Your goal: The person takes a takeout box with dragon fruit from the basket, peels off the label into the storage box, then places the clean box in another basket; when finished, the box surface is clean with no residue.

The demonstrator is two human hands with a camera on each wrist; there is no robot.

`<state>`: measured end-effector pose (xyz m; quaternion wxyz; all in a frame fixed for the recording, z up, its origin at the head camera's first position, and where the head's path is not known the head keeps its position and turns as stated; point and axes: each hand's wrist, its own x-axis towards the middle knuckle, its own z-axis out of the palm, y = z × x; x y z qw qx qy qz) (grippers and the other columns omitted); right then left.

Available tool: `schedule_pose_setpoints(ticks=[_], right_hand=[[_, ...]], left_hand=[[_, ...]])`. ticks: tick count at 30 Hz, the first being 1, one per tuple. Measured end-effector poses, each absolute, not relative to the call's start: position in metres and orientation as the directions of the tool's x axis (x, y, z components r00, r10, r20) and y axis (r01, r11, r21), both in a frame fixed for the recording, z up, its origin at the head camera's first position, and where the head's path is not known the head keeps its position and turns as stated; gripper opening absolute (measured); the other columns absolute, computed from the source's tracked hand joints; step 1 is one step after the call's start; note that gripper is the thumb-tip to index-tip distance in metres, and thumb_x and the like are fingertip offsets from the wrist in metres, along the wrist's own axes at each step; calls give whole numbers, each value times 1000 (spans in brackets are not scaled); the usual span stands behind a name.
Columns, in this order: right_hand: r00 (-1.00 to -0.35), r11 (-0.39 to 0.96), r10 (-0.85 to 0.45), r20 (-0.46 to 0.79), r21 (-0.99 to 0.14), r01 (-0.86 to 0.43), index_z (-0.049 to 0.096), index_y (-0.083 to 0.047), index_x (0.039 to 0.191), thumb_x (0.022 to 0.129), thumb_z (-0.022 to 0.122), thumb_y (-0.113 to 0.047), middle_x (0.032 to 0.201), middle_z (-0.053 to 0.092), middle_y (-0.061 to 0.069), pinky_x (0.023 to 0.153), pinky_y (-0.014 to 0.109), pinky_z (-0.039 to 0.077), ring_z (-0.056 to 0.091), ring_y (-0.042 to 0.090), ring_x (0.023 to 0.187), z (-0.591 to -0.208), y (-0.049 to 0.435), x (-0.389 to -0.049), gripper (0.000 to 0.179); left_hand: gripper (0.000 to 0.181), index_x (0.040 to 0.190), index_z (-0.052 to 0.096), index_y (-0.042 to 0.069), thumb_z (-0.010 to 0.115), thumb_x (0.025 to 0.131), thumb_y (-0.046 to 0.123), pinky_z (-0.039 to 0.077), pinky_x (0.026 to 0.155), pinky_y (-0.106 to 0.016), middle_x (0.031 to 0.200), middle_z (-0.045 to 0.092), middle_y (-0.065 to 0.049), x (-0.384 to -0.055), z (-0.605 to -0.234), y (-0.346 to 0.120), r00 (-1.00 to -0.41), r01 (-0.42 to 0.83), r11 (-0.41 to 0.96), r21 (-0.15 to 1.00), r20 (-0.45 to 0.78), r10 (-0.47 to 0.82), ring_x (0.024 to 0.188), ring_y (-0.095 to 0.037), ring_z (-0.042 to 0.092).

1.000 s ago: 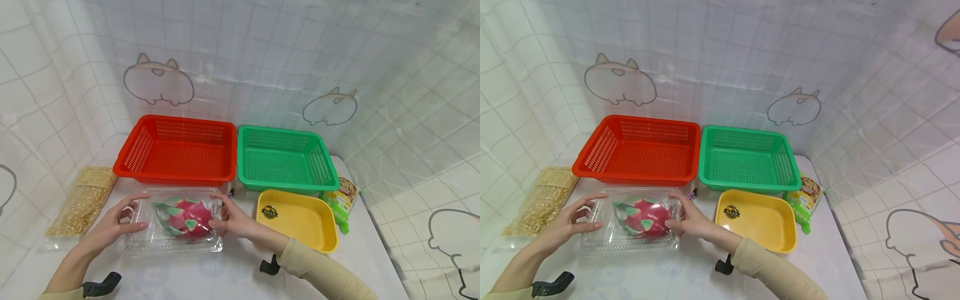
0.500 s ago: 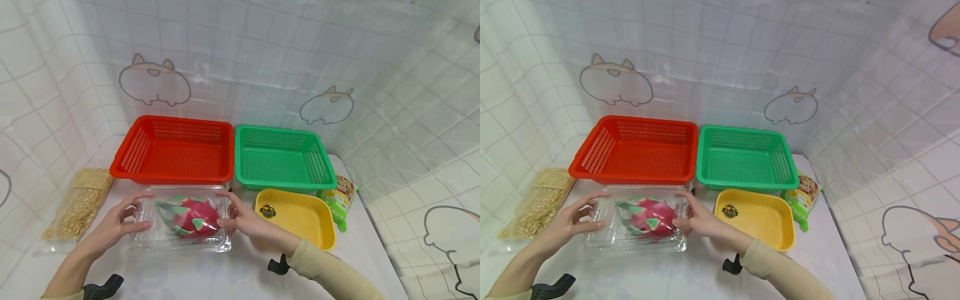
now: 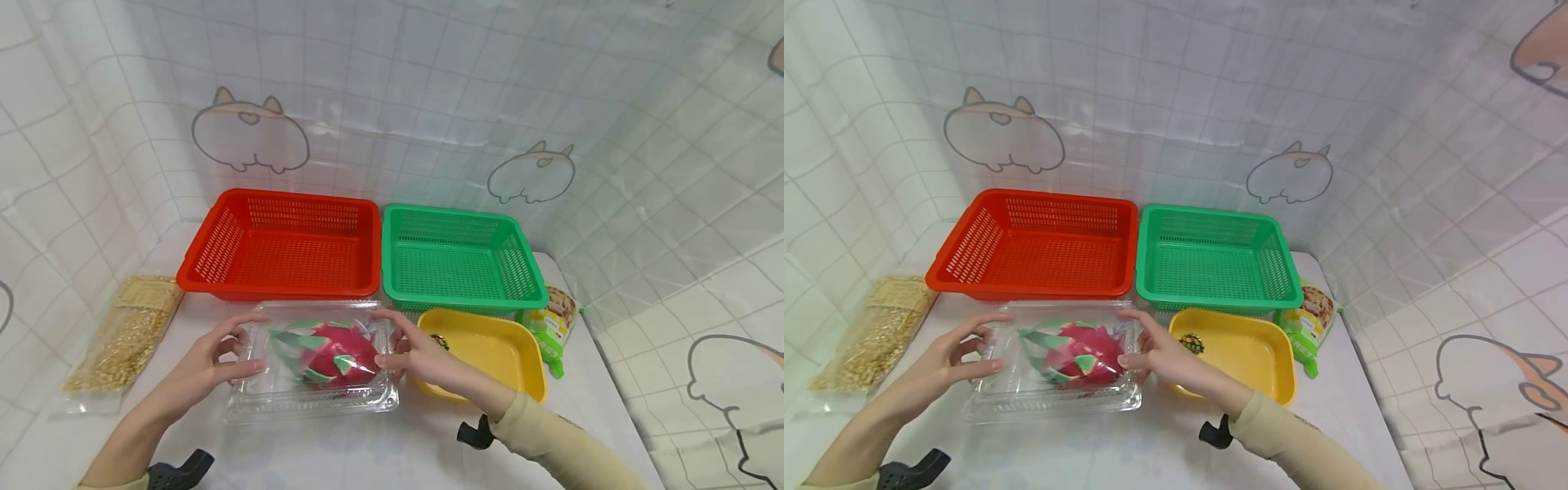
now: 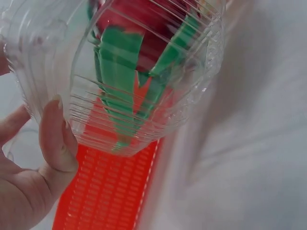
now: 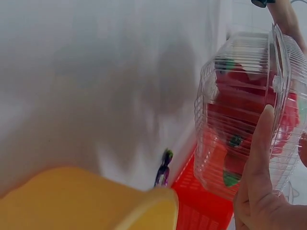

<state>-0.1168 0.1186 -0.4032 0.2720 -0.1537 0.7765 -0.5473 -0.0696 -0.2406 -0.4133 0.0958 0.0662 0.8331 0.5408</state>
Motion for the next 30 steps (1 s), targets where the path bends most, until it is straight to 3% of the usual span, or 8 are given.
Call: schedule_pose_setpoints(ticks=[10, 20, 30], right_hand=[[-804, 370, -515, -298, -923, 105, 40, -32, 148, 90, 72, -20, 105, 46, 14, 68, 33, 55, 54, 24, 84, -393, 136, -116, 67], [-809, 360, -498, -311, -923, 133, 41, -35, 144, 89, 74, -23, 111, 44, 15, 72, 46, 59, 61, 28, 81, -381, 160, -116, 66], [-821, 345, -496, -284, -932, 115, 43, -29, 144, 88, 73, -19, 108, 44, 17, 69, 48, 59, 62, 30, 79, -371, 180, -118, 64]], left_hand=[[61, 145, 43, 18, 72, 90, 19, 54, 59, -33, 107, 43, -13, -70, -407, -225, -961, 5, 355, 935, -94, 261, 85, -18, 53], [61, 142, 46, 18, 75, 88, 19, 57, 60, -36, 107, 42, -14, -72, -396, -207, -950, 32, 330, 943, -75, 305, 88, -19, 53], [64, 143, 46, 19, 76, 87, 20, 58, 61, -36, 107, 43, -13, -79, -389, -190, -938, 56, 326, 944, -62, 341, 91, -24, 52]])
